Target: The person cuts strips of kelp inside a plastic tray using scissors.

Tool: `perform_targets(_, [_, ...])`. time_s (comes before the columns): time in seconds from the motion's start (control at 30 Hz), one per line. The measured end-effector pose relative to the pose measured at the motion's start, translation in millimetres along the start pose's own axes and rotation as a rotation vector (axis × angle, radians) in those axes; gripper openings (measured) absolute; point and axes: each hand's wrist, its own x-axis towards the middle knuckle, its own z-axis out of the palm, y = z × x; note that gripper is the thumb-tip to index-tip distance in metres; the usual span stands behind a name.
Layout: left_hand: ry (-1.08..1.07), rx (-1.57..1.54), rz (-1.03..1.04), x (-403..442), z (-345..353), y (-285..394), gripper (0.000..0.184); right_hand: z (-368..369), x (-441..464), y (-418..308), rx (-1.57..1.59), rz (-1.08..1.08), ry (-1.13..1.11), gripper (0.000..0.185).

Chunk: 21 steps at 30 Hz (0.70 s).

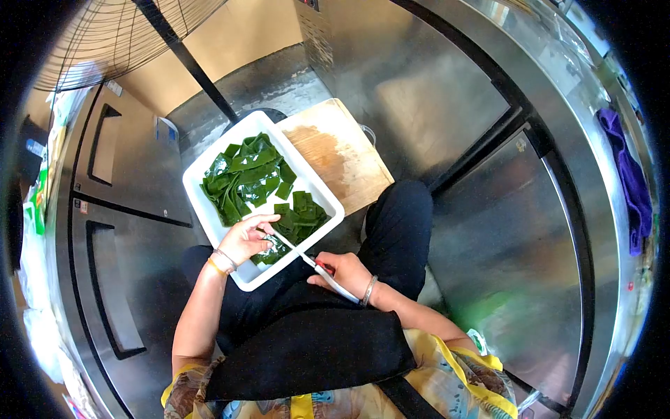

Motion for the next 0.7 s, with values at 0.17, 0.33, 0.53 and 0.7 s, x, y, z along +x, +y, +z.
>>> perform_targets(0.17, [0.318,0.345,0.113,26,-9,-33,0.049,-3,0,23,0.675,0.271,0.134,0.020])
perform_targets(0.33, [0.365,0.837,0.114,55,1,-55,0.053,-12,9,33,0.869,0.259,0.146,0.018])
perform_targets(0.53, [0.201,0.764,-0.088,63,4,-49,0.029,-21,9,35,0.916,0.295,0.106,0.018])
perform_targets(0.7, [0.610,0.994,0.187,91,-18,-31,0.029,-26,7,38,0.952,0.314,0.082,0.017])
